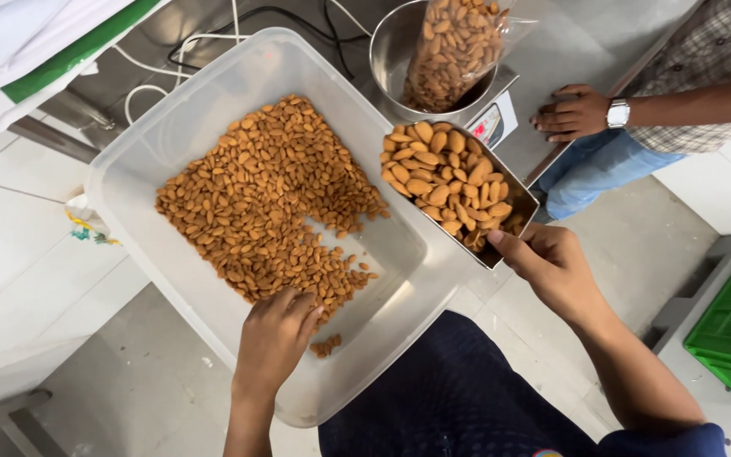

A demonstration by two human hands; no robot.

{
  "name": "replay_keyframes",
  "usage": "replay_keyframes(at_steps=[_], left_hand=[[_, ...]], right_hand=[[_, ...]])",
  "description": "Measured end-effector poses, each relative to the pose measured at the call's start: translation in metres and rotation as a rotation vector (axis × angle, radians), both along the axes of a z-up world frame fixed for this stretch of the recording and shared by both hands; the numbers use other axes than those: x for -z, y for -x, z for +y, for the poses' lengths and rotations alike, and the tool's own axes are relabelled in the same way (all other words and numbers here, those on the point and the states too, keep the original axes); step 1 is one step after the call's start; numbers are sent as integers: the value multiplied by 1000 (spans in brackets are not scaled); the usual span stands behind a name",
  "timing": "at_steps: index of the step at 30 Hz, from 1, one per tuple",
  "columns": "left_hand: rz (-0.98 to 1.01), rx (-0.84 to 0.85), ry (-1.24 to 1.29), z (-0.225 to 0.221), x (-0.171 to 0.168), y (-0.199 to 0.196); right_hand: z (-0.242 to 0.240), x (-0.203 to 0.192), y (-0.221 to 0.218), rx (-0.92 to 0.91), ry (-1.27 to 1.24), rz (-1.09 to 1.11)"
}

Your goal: The person packages almonds by scooping them from a large bin into plastic bags and weighing them on a digital scale.

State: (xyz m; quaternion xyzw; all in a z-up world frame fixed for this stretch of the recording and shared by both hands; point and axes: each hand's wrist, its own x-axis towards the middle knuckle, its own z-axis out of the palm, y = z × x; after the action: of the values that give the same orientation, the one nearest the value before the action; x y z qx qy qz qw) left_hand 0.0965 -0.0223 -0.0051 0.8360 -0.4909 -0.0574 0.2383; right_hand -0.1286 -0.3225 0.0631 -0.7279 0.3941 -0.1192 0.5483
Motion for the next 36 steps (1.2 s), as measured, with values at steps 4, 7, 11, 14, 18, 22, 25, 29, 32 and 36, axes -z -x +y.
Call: replay_keyframes(at_steps=[4,7,11,14,18,22,25,29,32,36], left_hand=[[-6,8,24,1,2,-1],[0,20,25,1,2,0],[17,19,-21,1,2,0],[18,13,-42,1,2,2],[-11,20,-42,1,5,2],[-15,31,-69,3,7,2],[-18,33,-82,2,5,4],[22,30,-96,-1,-1,7],[71,13,-159,-3,-9,8],[71,6,-116,0,-3,6]], right_hand=[[2,-1,4,10,0,45],[5,-3,7,14,28,57],[9,-7,8,9,38,79],[9,-7,10,16,14,72],[10,-7,11,40,-5,58],[11,-8,11,6,27,49],[9,-5,12,11,13,82],[4,-2,13,44,-38,79],[-4,-2,14,38,-43,50],[-16,-16,14,33,-28,11]])
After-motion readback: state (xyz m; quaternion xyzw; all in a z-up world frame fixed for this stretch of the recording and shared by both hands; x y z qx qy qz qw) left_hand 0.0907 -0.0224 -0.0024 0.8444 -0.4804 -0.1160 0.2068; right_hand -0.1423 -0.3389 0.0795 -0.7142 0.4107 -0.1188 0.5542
